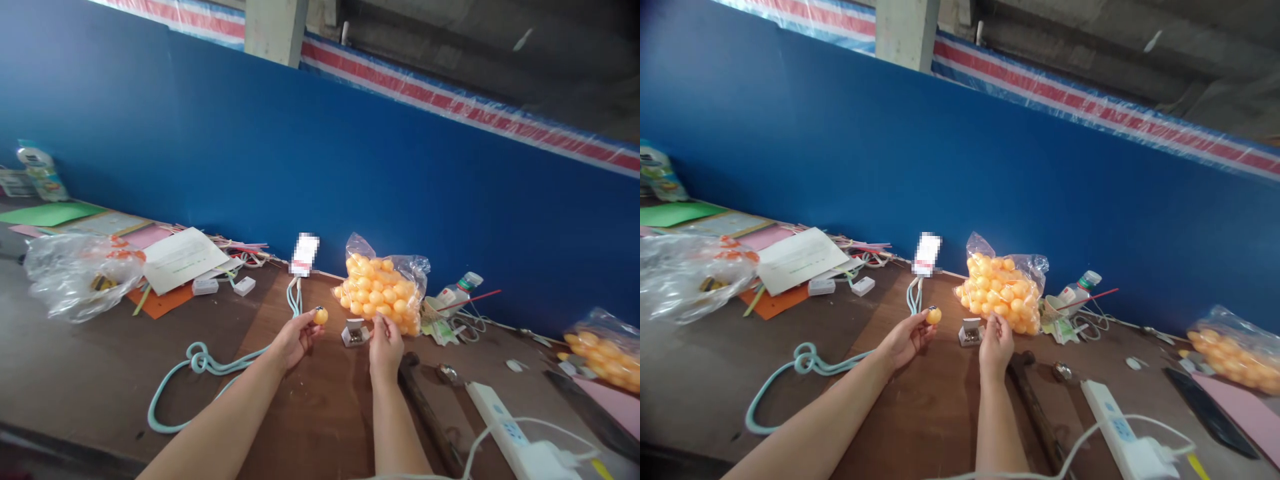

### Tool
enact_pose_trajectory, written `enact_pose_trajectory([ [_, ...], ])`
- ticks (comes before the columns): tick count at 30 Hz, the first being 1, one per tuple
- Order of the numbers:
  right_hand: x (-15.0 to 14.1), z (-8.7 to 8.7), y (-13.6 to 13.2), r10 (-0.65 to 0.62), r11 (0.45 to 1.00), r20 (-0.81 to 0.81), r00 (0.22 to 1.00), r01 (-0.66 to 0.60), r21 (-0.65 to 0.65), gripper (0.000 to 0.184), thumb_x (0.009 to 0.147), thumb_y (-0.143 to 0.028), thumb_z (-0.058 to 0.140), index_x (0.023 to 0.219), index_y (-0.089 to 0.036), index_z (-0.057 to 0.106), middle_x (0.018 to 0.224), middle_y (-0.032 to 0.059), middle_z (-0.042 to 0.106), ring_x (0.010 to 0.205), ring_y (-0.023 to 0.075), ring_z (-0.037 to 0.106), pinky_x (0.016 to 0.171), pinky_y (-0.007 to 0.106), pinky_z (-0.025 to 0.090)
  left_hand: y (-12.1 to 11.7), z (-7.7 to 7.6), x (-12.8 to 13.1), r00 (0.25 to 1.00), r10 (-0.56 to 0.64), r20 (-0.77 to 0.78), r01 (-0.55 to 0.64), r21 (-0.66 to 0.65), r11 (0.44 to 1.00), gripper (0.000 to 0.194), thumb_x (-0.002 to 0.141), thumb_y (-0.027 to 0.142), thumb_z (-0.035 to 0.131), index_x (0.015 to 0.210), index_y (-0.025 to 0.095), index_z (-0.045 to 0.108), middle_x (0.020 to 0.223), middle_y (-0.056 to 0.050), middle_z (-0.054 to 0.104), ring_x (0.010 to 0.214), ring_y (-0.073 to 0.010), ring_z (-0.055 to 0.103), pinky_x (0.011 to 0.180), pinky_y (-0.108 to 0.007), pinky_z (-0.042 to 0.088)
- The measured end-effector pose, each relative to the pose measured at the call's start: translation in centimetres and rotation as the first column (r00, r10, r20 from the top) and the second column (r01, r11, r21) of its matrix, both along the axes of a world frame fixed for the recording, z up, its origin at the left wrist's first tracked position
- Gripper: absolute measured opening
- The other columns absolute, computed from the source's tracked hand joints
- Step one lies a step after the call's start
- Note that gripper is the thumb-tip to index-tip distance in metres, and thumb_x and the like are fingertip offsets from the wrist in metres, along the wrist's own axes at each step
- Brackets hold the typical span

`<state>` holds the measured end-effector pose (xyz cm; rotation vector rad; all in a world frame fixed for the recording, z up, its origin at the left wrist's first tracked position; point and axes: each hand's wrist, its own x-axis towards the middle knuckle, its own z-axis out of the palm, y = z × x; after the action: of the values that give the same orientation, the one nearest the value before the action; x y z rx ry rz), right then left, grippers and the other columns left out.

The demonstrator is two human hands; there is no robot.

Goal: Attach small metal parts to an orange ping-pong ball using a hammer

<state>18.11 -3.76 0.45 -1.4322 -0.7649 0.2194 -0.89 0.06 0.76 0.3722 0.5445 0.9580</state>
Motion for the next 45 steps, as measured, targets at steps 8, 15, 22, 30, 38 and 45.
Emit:
enact_pose_trajectory([
  [8, 0.3, 0.1, -0.7, 0.224, 0.816, 0.5, 0.837, 0.119, -0.565, 0.027, 0.076, -0.041, 0.049, 0.08, -0.023, 0.069, 0.082, 0.0063, 0.068, 0.072, 0.021, 0.061, 0.06, 0.028, 0.042, 0.1, -0.2, -0.1, 1.0, 0.004, 0.011, -0.004, -0.01, 1.0, 0.015, 0.078, 0.018, 0.061, 0.085, 0.005, 0.064, 0.073, -0.008, 0.066, 0.059, -0.0104, 0.061, 0.059, -0.021, 0.054],
  [15, -0.4, 1.1, -1.1, 0.376, 0.674, 0.522, 0.766, 0.161, -0.721, 0.025, 0.078, -0.042, 0.047, 0.078, -0.031, 0.07, 0.092, 0.0024, 0.068, 0.079, 0.0211, 0.063, 0.057, 0.027, 0.037, 0.0, 0.1, -0.1, 0.998, -0.037, 0.043, 0.036, 0.035, 0.999, 0.016, 0.078, 0.021, 0.061, 0.086, 0.006, 0.064, 0.075, -0.008, 0.066, 0.062, -0.0112, 0.061, 0.058, -0.021, 0.053],
  [22, -0.6, 1.8, -1.3, 0.468, 0.565, 0.487, 0.737, 0.175, -0.806, 0.025, 0.075, -0.045, 0.05, 0.085, -0.034, 0.071, 0.086, 0.0036, 0.071, 0.081, 0.0217, 0.065, 0.059, 0.027, 0.039, -0.1, -0.3, -0.2, 0.995, -0.079, 0.063, 0.072, 0.108, 0.991, 0.02, 0.077, 0.024, 0.064, 0.09, 0.008, 0.065, 0.078, -0.007, 0.067, 0.065, -0.0111, 0.061, 0.061, -0.022, 0.053],
  [30, -0.4, 1.7, -0.7, 0.499, 0.497, 0.439, 0.747, 0.169, -0.851, 0.023, 0.075, -0.036, 0.048, 0.076, -0.032, 0.07, 0.079, 0.0016, 0.071, 0.077, 0.0209, 0.065, 0.057, 0.026, 0.039, -0.2, -0.3, -0.1, 0.995, -0.093, 0.041, 0.086, 0.159, 0.983, 0.022, 0.075, 0.025, 0.065, 0.09, 0.01, 0.065, 0.082, -0.008, 0.067, 0.066, -0.0115, 0.061, 0.061, -0.023, 0.053],
  [38, -0.2, 1.3, -0.9, 0.412, 0.59, 0.492, 0.767, 0.187, -0.785, 0.022, 0.077, -0.039, 0.046, 0.074, -0.03, 0.066, 0.079, -0.0005, 0.07, 0.075, 0.02, 0.063, 0.054, 0.025, 0.035, -0.4, -0.1, -0.2, 0.993, -0.108, 0.044, 0.097, 0.2, 0.975, 0.021, 0.074, 0.024, 0.067, 0.091, 0.012, 0.065, 0.084, -0.006, 0.065, 0.066, -0.0102, 0.059, 0.062, -0.022, 0.052],
  [45, -0.1, 1.3, -1.3, 0.347, 0.684, 0.524, 0.778, 0.172, -0.709, 0.023, 0.077, -0.043, 0.048, 0.072, -0.028, 0.066, 0.082, 0.001, 0.07, 0.075, 0.021, 0.063, 0.052, 0.026, 0.034, -0.6, 0.2, -0.4, 0.988, -0.13, 0.085, 0.109, 0.22, 0.969, 0.023, 0.075, 0.021, 0.066, 0.096, 0.011, 0.064, 0.085, -0.006, 0.064, 0.067, -0.0092, 0.059, 0.064, -0.021, 0.051],
])
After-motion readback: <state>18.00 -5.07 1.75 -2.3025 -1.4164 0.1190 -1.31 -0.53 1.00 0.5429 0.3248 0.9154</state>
